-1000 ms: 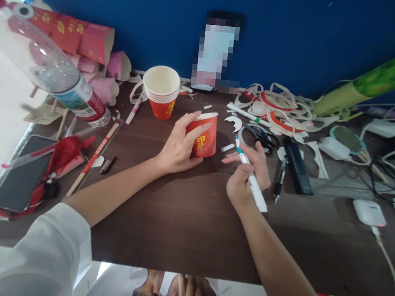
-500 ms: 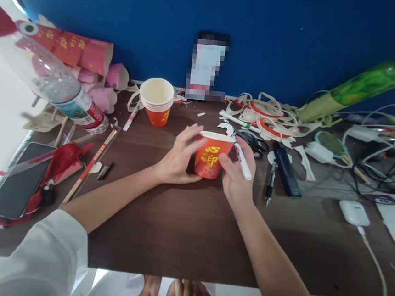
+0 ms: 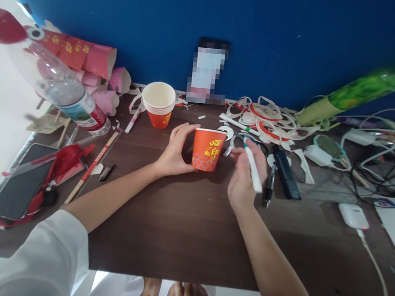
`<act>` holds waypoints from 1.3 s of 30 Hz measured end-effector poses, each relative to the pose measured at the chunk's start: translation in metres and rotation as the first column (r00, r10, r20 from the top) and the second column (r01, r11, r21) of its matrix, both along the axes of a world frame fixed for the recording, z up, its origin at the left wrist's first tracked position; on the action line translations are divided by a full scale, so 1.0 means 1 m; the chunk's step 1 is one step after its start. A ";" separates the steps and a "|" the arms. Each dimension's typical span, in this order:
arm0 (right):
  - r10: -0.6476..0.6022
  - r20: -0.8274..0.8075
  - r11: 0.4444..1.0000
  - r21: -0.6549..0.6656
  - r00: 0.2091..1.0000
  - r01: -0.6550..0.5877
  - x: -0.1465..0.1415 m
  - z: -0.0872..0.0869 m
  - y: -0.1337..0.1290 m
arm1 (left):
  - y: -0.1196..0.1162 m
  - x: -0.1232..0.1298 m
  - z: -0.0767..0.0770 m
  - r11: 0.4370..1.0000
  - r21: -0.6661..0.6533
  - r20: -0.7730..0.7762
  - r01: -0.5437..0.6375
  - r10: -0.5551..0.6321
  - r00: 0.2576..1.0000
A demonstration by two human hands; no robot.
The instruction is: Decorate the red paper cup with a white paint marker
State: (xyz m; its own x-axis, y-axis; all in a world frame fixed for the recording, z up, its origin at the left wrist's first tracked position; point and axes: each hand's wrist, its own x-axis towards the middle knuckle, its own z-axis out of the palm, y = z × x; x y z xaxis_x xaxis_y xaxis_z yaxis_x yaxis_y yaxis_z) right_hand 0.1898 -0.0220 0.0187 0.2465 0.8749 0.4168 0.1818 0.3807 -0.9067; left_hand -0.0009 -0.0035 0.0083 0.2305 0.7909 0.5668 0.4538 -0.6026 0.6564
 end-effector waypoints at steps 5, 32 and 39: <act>-0.018 0.057 0.999 0.035 0.998 0.016 -0.004 0.014 -0.012 | 0.002 0.002 -0.001 0.991 0.030 -0.061 -0.130 0.131 0.990; -0.017 0.443 0.960 0.258 0.896 -0.109 -0.005 0.010 -0.014 | 0.002 0.001 0.000 0.992 0.009 -0.132 -0.127 0.127 0.983; -0.060 0.443 0.960 0.271 0.894 -0.070 -0.006 0.013 -0.014 | 0.002 0.001 0.000 0.992 0.018 -0.134 -0.125 0.126 0.983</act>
